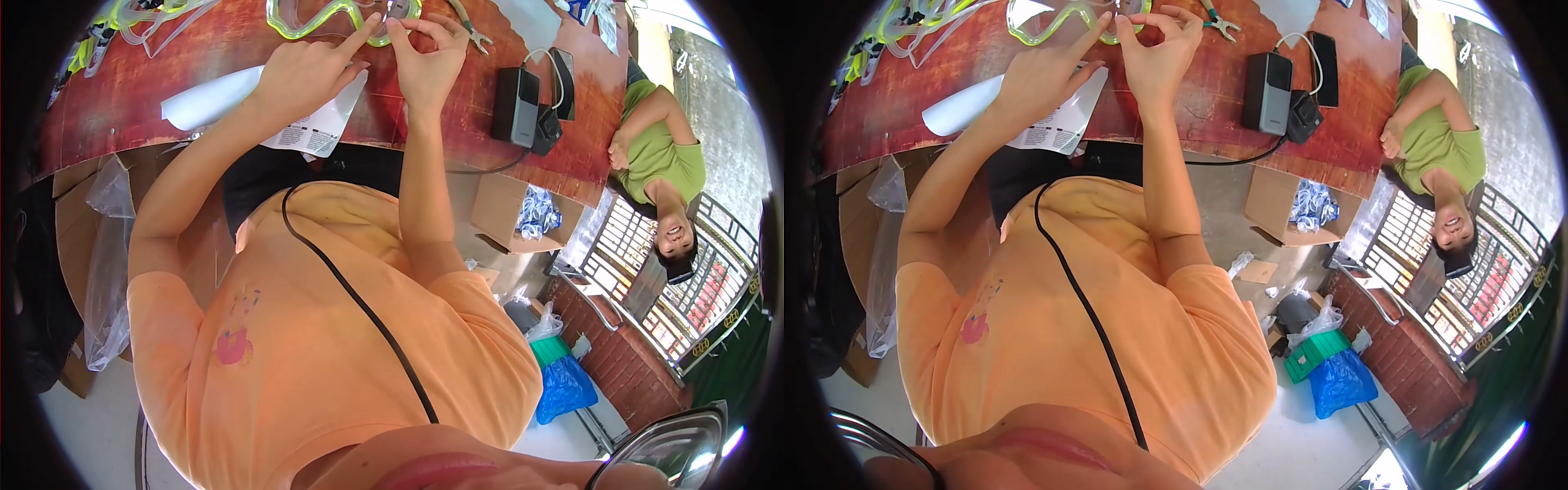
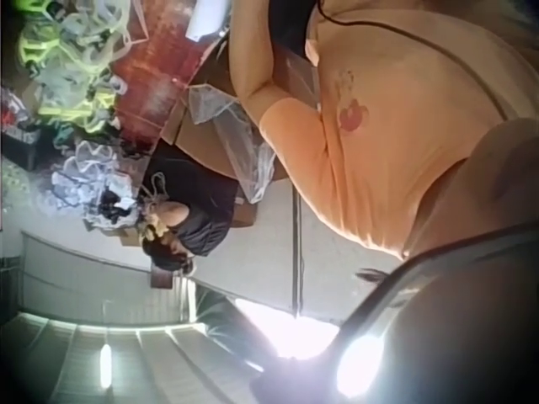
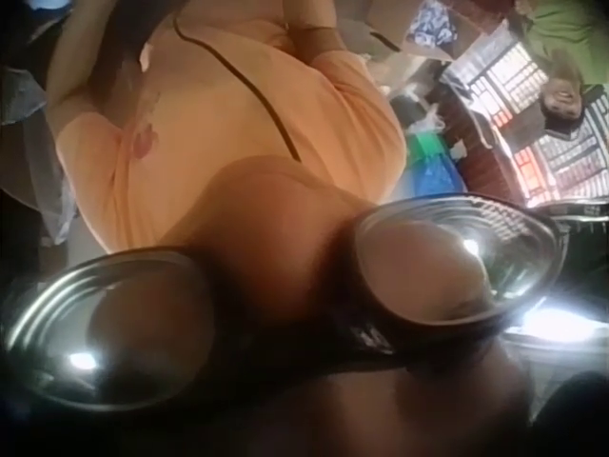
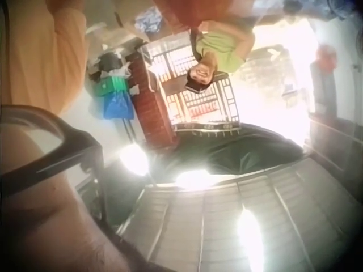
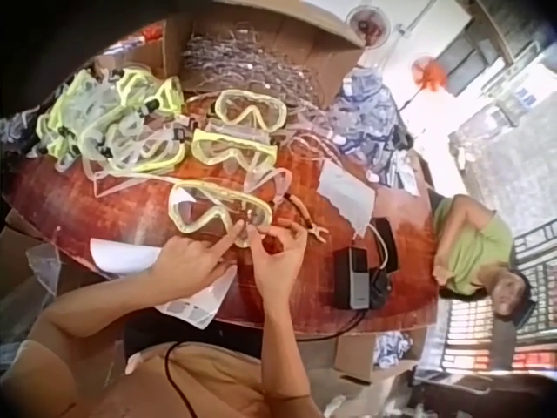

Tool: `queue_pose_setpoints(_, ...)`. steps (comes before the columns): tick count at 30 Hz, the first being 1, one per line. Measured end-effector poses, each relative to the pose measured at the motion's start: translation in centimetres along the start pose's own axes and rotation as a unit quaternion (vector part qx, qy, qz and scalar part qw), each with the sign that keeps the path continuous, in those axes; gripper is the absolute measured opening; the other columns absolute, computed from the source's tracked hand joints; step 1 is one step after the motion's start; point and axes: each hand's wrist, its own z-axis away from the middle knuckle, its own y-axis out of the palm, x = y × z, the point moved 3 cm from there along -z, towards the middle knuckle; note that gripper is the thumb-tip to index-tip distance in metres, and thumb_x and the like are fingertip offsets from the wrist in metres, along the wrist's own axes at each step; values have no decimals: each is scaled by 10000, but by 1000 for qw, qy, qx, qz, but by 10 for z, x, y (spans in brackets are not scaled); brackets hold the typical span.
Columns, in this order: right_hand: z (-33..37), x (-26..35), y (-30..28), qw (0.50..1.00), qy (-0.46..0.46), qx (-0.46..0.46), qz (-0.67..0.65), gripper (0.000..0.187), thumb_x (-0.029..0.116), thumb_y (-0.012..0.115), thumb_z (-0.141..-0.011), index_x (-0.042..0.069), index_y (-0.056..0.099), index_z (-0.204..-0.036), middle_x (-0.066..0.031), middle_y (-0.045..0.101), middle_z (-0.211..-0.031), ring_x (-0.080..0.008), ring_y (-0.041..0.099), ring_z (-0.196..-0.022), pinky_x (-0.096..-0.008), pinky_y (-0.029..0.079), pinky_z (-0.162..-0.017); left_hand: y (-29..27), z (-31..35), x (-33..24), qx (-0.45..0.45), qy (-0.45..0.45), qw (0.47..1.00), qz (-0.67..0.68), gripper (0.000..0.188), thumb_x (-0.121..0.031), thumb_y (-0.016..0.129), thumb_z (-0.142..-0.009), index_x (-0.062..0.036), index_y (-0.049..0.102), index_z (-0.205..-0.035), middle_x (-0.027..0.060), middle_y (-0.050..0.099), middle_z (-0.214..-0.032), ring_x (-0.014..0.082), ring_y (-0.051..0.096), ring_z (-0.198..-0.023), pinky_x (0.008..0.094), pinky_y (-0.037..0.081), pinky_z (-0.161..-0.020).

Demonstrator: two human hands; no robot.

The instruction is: Packaging safety goggles into plastic bags with an instruction sheet.

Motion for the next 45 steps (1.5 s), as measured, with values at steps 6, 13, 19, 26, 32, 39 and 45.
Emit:
queue_pose_setpoints(6,8,11,5,999,-26,-26,4,149,170,832,-743,98,734,-829,-119,556,-1089,-267,527,-1084,-365,417,-946,27,20,18,111,-60,990,-70,723,-355,635,-907,-208,299,-1530,54,644,-671,220,630,-540,344,476,-438)
queue_pose_setpoints(13,5,-1,13,999,-18,-44,24,154,166,818,-754,75,721,-831,-131,553,-1106,-274,525,-1096,-372,413,-954,1,4,16,164,-73,983,-45,745,-339,627,-900,-84,303,-1520,108,629,-649,285,610,-507,399,477,-469)
queue_pose_setpoints(19,0,-7,18,999,1,-33,29,157,158,799,-759,47,719,-835,-132,572,-1102,-264,553,-1057,-358,451,-910,-2,1,20,164,-78,982,-55,724,-345,618,-907,-99,316,-1517,114,628,-667,280,610,-506,394,471,-456)
queue_pose_setpoints(26,-6,-1,19,1000,14,-26,0,143,111,794,-752,23,699,-815,-109,631,-1031,-218,595,-975,-312,493,-789,-3,-13,25,172,-103,977,-64,700,-360,608,-914,-179,318,-1526,116,616,-661,284,600,-492,401,461,-433)
queue_pose_setpoints(32,-10,-1,20,1000,-11,-27,7,131,73,786,-754,25,684,-819,-91,653,-981,-189,617,-891,-273,492,-700,-3,-19,26,203,-106,970,-81,706,-365,601,-920,-186,299,-1533,140,633,-734,291,595,-486,403,463,-429)
queue_pose_setpoints(39,-8,-19,21,994,56,-16,-97,395,63,808,-771,-19,587,-1088,-98,648,-993,-156,628,-857,-255,503,-732,14,-13,30,-34,8,999,-25,721,-328,623,-915,-159,289,-1532,159,661,-912,283,627,-543,391,490,-465)
queue_pose_setpoints(45,-31,-9,39,989,38,26,-140,464,39,794,-800,-39,533,-1176,-111,642,-1059,-146,628,-919,-263,518,-787,17,-9,38,97,-47,988,-107,789,-368,651,-870,-211,270,-1542,48,584,-588,234,600,-468,363,487,-419)
